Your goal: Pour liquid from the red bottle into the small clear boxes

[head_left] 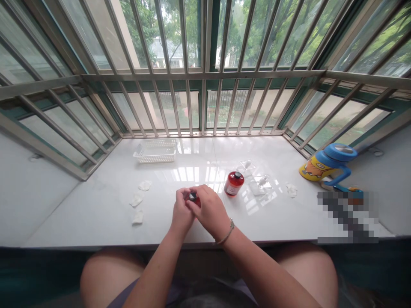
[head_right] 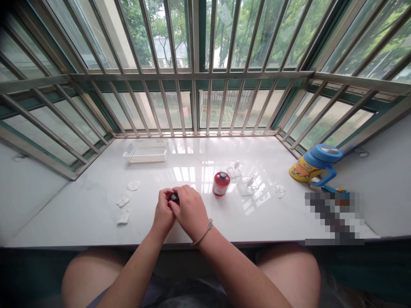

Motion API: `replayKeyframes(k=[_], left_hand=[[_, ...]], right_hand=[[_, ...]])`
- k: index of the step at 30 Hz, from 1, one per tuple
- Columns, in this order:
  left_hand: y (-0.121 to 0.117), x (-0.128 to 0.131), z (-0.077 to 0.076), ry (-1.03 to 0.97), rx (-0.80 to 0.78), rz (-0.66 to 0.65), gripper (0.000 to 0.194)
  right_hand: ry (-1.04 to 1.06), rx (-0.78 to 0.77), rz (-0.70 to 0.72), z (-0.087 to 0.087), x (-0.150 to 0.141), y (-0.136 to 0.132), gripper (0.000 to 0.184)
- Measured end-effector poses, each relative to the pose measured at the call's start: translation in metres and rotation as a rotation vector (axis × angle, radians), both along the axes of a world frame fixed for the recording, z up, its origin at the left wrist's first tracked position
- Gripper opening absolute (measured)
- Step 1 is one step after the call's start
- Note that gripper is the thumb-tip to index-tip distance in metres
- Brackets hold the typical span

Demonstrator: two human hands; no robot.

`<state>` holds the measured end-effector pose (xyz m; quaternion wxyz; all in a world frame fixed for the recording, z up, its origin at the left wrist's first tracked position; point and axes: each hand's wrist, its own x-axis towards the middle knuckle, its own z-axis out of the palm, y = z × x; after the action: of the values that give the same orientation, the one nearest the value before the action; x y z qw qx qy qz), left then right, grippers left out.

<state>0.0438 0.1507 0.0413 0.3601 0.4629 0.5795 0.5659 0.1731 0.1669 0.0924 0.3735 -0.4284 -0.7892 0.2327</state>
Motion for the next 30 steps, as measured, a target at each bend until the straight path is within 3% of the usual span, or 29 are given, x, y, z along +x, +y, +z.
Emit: replayKeyframes(k=[6, 10, 13, 16, 21, 25, 30], left_hand=[[-0.001, 0.000, 0.000, -0.062, -0.044, -0.073, 0.044], [0.001, -0.001, -0.006, -0.139, 0.021, -0.128, 0.050], [0.001, -0.003, -0.007, -0.026, 0.043, -0.109, 0.047], [0.001, -0.005, -0.005, 0.074, 0.030, -0.088, 0.046], [0.000, -0.005, -0.003, 0.084, 0.017, -0.086, 0.043], [0.000, -0.004, -0.003, 0.098, 0.024, -0.073, 0.042], [0.000, -0.005, -0.004, 0.109, 0.022, -0.066, 0.041]], right_hand=[[0.150, 0.099, 0.110, 0.008, 0.007, 0.005, 0.030], [0.220, 0.165, 0.040, 0.010, 0.024, 0.004, 0.022], [0.210, 0.123, -0.059, -0.008, 0.050, -0.004, 0.018], [0.138, -0.015, -0.196, -0.040, 0.091, -0.014, 0.021], [-0.201, -0.247, -0.467, -0.091, 0.175, -0.022, 0.032], [-0.289, -0.244, -0.554, -0.107, 0.222, -0.016, 0.030], [-0.321, -0.153, -0.683, -0.112, 0.251, 0.000, 0.035]])
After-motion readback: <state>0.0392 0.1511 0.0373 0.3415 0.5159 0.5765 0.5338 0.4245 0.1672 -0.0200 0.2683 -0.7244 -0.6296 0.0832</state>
